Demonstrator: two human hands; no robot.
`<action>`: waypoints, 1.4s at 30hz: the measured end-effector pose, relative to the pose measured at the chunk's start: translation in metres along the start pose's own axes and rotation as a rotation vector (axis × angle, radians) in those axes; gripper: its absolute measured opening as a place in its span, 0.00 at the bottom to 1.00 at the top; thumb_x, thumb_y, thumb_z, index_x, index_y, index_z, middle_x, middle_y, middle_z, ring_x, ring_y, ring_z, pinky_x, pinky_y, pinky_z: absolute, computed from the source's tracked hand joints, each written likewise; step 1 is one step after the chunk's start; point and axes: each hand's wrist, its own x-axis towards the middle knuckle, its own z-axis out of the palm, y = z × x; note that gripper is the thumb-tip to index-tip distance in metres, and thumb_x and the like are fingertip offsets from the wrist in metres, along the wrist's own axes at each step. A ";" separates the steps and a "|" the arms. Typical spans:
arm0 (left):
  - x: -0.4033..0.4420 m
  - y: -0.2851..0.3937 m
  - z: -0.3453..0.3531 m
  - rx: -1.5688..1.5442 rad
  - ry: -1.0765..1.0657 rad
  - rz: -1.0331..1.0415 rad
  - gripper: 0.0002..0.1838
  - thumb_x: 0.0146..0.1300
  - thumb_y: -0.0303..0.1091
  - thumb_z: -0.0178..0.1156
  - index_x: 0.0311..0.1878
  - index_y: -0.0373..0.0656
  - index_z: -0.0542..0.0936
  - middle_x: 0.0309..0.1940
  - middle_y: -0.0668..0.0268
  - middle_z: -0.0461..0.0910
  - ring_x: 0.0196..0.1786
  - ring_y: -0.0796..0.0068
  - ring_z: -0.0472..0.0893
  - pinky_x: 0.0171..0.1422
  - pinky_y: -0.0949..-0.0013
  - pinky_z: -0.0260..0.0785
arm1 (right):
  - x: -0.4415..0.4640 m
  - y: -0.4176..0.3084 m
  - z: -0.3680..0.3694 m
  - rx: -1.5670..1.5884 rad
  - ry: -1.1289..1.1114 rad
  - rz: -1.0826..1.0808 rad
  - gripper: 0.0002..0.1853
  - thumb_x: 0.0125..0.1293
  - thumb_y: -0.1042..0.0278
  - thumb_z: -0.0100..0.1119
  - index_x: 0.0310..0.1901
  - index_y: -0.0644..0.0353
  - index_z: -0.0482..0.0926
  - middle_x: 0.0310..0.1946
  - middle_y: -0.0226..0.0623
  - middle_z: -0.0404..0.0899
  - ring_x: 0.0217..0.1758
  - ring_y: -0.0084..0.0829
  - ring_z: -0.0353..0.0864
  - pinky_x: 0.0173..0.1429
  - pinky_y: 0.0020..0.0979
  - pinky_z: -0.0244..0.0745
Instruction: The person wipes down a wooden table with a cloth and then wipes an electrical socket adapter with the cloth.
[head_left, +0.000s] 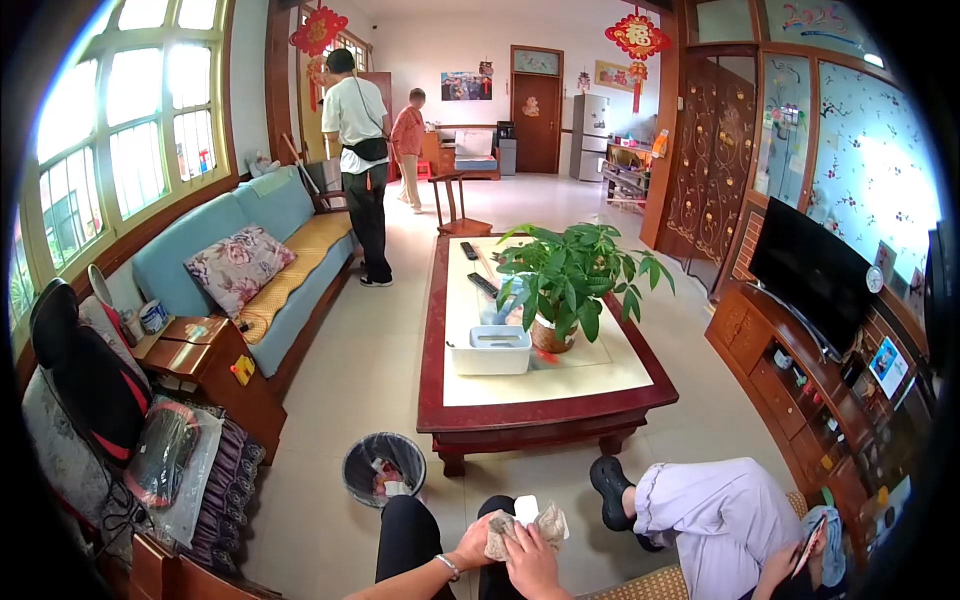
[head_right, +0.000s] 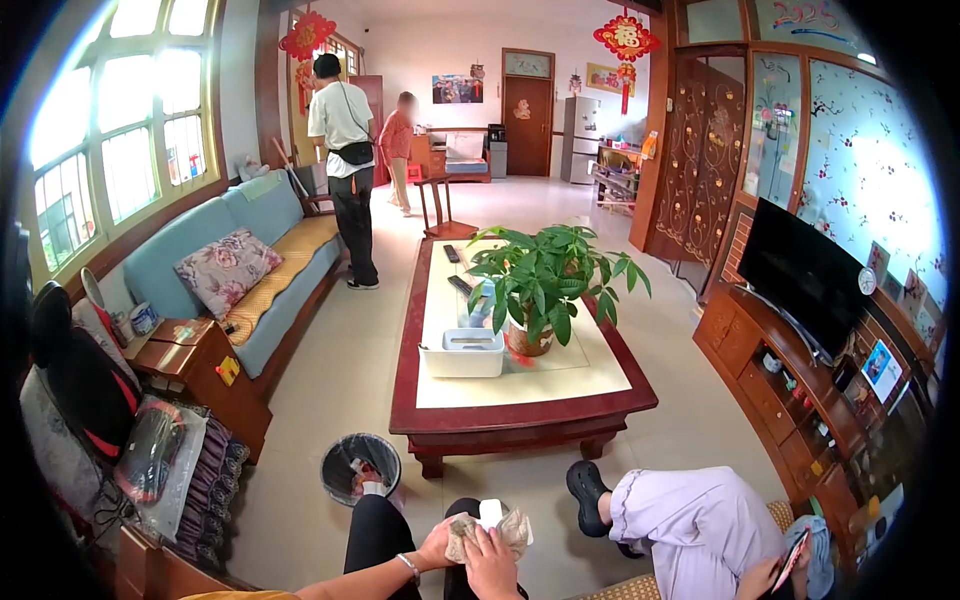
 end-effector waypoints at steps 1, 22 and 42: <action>0.009 0.026 -0.022 -0.146 -0.007 -0.075 0.32 0.47 0.46 0.70 0.55 0.47 0.74 0.54 0.60 0.75 0.60 0.55 0.73 0.64 0.57 0.65 | -0.005 0.003 0.003 0.058 0.014 -0.025 0.21 0.59 0.66 0.56 0.55 0.60 0.77 0.59 0.43 0.72 0.64 0.47 0.67 0.67 0.45 0.64; 0.019 0.041 -0.023 -0.084 0.010 -0.252 0.42 0.42 0.51 0.73 0.60 0.43 0.71 0.56 0.52 0.74 0.60 0.53 0.73 0.65 0.55 0.64 | 0.057 0.027 0.003 0.102 -0.157 0.089 0.27 0.53 0.60 0.64 0.56 0.53 0.78 0.64 0.38 0.70 0.68 0.42 0.66 0.64 0.45 0.67; 0.018 0.034 -0.015 -0.109 0.074 -0.164 0.38 0.44 0.46 0.71 0.60 0.42 0.71 0.56 0.51 0.74 0.60 0.49 0.72 0.64 0.53 0.65 | 0.051 0.015 0.002 -0.032 -0.053 0.088 0.27 0.50 0.61 0.65 0.55 0.53 0.77 0.62 0.38 0.71 0.65 0.43 0.69 0.61 0.46 0.67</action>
